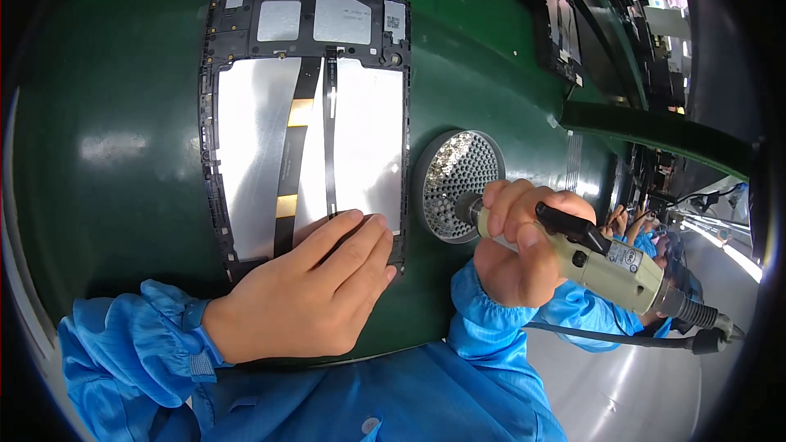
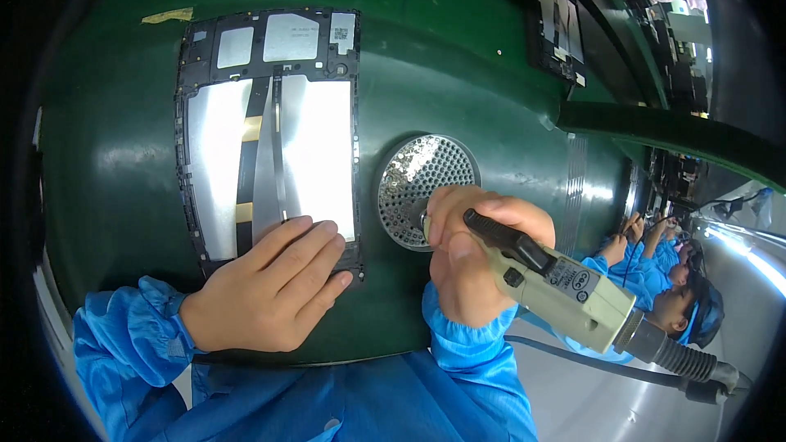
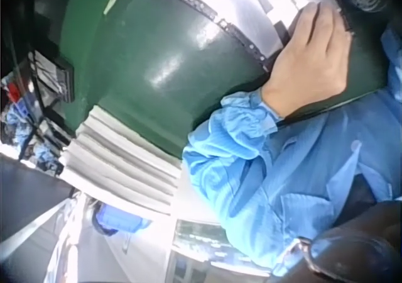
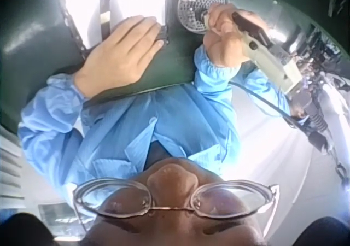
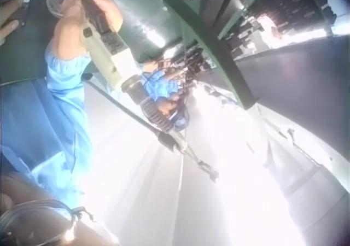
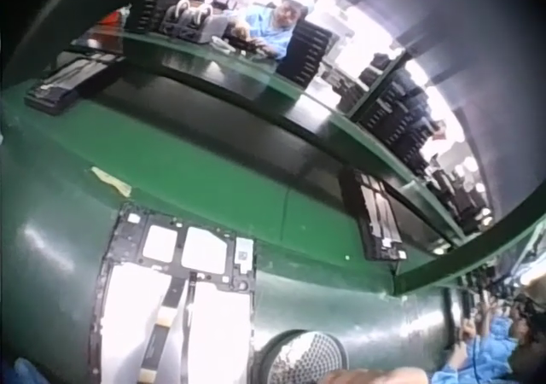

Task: The person assembles electronic tablet frames on a production line by inserting ribbon cables, batteries, and screen components into the frames, then securing them with screws using an electric screwdriver.

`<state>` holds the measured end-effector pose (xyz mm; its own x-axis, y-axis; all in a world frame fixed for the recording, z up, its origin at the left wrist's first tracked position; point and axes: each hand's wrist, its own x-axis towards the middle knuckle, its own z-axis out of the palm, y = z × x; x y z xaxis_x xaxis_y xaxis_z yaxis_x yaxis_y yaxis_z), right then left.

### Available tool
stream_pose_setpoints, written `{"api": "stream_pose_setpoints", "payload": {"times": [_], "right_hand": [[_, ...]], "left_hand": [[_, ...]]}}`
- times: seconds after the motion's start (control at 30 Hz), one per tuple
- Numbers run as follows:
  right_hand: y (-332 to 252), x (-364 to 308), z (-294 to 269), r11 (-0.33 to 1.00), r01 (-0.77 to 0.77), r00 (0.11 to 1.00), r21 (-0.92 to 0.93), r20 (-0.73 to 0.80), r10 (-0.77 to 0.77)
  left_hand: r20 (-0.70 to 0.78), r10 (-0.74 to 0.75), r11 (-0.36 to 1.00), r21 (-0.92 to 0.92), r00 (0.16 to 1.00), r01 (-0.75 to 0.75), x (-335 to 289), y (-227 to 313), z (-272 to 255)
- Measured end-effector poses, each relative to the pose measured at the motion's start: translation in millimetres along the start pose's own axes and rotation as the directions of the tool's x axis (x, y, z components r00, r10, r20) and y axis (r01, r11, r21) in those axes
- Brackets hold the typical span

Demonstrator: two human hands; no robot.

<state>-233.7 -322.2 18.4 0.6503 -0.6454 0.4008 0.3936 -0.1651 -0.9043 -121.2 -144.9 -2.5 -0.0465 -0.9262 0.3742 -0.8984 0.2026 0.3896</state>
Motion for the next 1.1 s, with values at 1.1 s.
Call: {"api": "stream_pose_setpoints", "payload": {"times": [1.1], "right_hand": [[-42.1,-40.2,100.3,0.996,-0.056,0.948,0.064,0.316,0.033]], "left_hand": [[-0.087,0.057,0.992,-0.105,0.995,-0.066,-62.6,-25.6,-42.3]]}}
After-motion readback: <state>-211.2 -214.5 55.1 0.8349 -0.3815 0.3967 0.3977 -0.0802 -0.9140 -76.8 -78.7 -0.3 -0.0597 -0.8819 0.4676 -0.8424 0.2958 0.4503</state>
